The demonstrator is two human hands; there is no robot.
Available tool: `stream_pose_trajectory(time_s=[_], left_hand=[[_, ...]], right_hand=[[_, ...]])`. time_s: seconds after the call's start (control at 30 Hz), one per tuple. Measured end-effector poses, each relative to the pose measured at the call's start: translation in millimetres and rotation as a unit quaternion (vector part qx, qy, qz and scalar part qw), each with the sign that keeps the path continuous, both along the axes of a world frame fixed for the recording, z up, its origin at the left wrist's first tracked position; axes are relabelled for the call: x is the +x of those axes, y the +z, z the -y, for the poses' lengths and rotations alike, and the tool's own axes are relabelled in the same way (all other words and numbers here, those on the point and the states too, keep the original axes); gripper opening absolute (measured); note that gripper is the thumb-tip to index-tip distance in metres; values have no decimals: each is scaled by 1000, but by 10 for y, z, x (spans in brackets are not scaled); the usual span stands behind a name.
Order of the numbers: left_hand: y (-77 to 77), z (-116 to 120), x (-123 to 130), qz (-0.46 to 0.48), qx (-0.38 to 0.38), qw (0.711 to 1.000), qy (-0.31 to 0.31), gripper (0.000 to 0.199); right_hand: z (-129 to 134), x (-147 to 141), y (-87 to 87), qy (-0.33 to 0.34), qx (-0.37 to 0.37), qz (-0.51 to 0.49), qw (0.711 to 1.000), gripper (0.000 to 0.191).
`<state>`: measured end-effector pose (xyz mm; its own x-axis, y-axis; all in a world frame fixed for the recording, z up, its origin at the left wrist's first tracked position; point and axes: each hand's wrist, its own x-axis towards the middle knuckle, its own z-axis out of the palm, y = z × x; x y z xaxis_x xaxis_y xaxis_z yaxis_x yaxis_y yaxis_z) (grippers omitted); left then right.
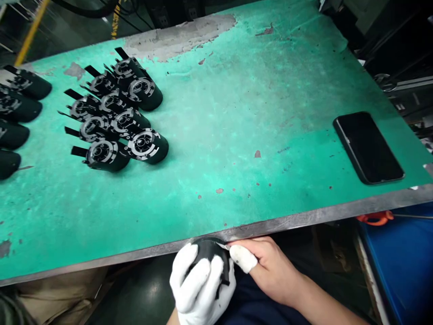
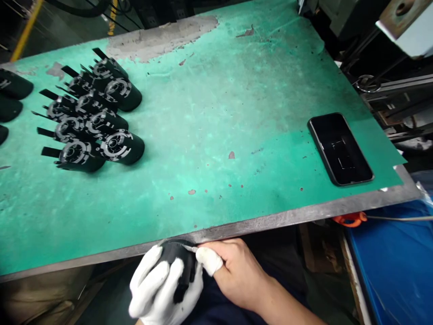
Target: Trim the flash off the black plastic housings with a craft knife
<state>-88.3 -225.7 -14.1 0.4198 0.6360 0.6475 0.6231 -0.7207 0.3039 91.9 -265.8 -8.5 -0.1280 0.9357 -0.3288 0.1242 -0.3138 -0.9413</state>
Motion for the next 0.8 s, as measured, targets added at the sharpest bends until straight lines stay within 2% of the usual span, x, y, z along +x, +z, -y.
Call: stream_pose_trajectory(time_s=[0.23, 0.37, 0.6, 0.8], left_hand=[[-41, 1, -26, -8, 6, 1000, 5, 42], [-85, 7, -71, -20, 43, 999, -18, 46], [-31, -7, -65, -39, 26, 998, -29, 46], [-24, 10, -55, -25, 30, 999, -28, 47]], right_hand=[[-16, -93, 78, -17, -23, 51, 998, 37], [-37, -131, 102, -52, -31, 52, 997, 34], [43, -51, -73, -55, -40, -37, 997, 28], [63, -8, -93, -19, -18, -20, 999, 25]])
